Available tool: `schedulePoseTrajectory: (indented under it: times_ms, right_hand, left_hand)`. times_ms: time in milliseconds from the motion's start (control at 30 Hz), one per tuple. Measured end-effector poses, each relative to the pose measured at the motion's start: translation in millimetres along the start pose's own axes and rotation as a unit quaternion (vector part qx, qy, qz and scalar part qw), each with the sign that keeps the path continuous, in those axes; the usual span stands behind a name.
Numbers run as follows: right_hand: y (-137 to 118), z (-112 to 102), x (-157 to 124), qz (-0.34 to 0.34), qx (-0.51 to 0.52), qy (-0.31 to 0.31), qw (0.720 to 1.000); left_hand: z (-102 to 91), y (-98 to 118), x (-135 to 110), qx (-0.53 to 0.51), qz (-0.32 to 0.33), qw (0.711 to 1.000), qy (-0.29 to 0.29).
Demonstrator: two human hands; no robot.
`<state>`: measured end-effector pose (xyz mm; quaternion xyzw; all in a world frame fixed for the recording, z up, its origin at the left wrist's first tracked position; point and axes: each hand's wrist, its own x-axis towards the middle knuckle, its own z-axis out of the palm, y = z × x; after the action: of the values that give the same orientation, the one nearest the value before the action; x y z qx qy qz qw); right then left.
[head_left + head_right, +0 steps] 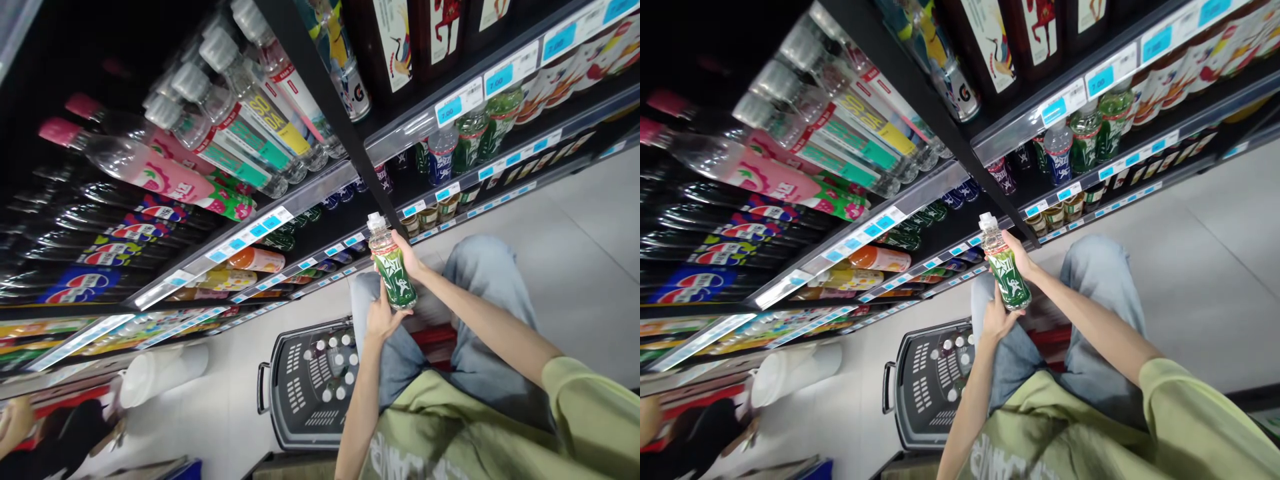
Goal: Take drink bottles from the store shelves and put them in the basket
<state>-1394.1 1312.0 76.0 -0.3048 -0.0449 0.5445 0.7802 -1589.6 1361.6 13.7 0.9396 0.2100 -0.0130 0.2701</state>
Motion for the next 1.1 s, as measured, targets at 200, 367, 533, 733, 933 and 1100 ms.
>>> schedulePoseTrajectory:
  times_ms: [200, 367, 533, 733, 933, 1100]
  right_hand:
    - [4, -3, 3, 0.036, 0.016, 0.009, 0.999]
    - [6, -3, 4, 0.041, 0.036, 0.019, 0.998]
    - [5, -1, 4, 0.045, 0.036, 0.032, 0.998]
    - [8, -2, 7, 0.040, 0.028, 0.028, 0.998]
    - [13, -8, 12, -0.013, 0.038, 0.068, 0.997]
    - [14, -10, 15, -0.038, 0.054, 0.090, 0.994]
  left_hand:
    - [-2.8, -3, -1, 0.007, 0.010, 1.000, 0.010]
    - [-3.1, -4, -2, -0.009, -0.004, 1.000, 0.018]
    - [-1.6, -5, -1, -0.022, -0.008, 1.000, 0.019]
    - [-3.8, -5, -1, -0.049, -0.003, 0.998, 0.026]
    - [-11.8, 2, -1, -0.123, -0.027, 0.991, 0.052]
    - [-12.7, 10, 1, -0.143, -0.047, 0.983, 0.101]
